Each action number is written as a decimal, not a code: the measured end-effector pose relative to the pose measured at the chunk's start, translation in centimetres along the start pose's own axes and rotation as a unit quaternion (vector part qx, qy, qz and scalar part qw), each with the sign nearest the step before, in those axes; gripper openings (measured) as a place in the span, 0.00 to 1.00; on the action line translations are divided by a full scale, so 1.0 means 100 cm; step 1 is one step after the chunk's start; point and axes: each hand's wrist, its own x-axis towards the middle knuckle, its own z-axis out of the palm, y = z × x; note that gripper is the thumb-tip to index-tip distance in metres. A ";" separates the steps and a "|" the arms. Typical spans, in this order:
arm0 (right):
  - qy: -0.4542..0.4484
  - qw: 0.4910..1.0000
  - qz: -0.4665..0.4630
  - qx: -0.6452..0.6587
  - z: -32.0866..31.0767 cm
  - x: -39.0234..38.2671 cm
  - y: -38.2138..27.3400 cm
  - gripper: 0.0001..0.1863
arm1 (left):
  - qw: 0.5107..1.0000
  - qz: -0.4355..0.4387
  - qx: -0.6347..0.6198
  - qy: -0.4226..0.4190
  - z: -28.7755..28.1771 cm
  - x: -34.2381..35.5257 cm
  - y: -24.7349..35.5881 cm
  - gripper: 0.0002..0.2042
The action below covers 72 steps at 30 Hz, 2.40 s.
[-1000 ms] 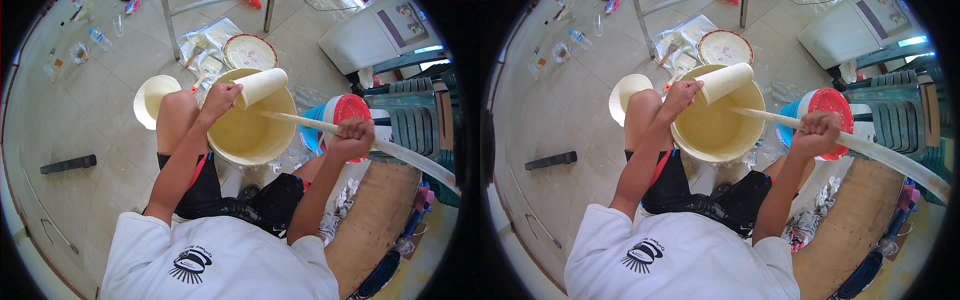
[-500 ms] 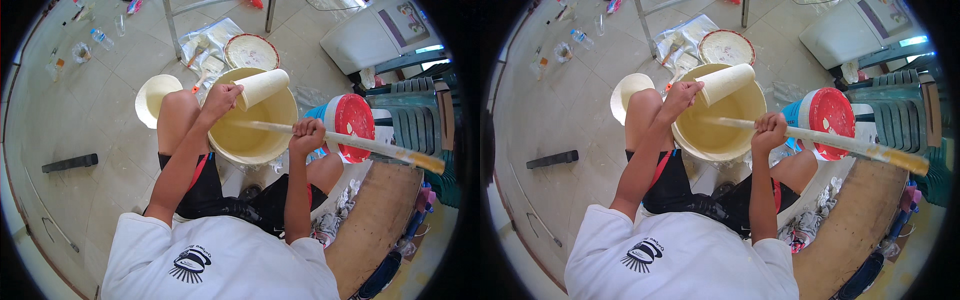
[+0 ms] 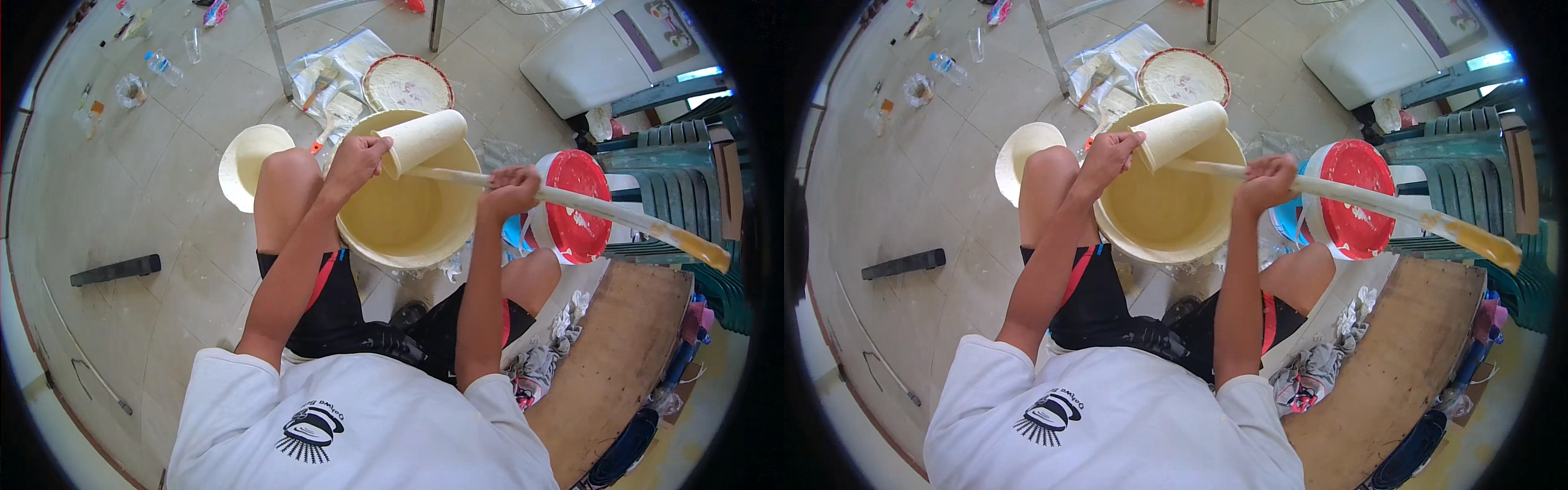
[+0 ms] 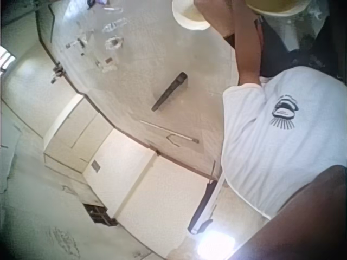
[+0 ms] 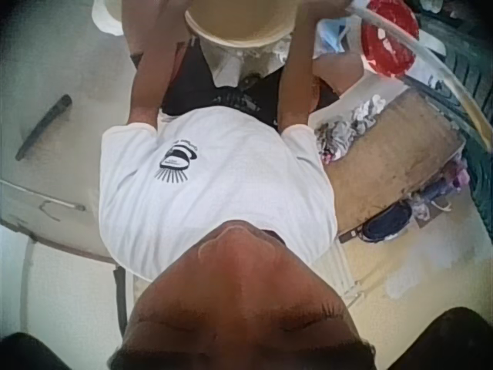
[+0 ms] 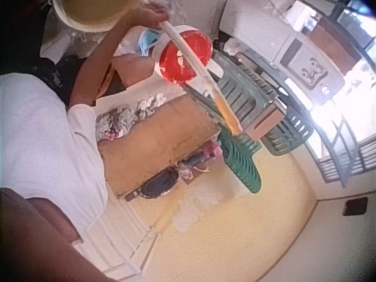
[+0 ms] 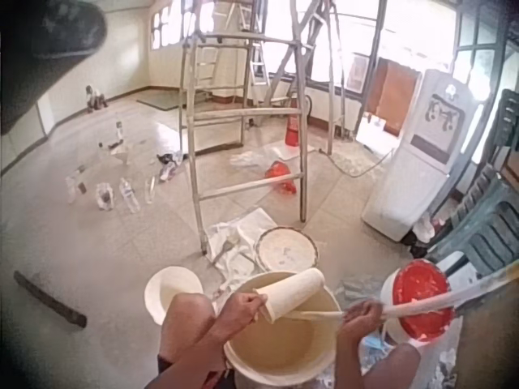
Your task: Scraping paint residue from a floor and then mixing paint in a bucket.
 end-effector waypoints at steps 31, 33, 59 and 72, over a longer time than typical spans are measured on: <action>0.007 0.957 0.037 -0.287 -0.050 0.055 -0.013 0.18 | 0.999 -0.012 -0.031 -0.021 0.004 -0.002 0.008 0.16; -0.022 0.942 0.066 -0.327 -0.078 0.062 0.006 0.27 | 0.999 -0.011 -0.028 -0.022 0.003 -0.006 0.010 0.16; 0.306 0.881 0.319 -0.166 -0.207 0.041 -0.024 0.35 | 0.999 -0.033 -0.014 -0.040 0.009 -0.013 0.020 0.17; 0.362 0.731 -0.132 -0.562 -0.207 0.051 -0.041 0.36 | 0.998 -0.018 -0.025 -0.050 0.008 -0.011 0.018 0.17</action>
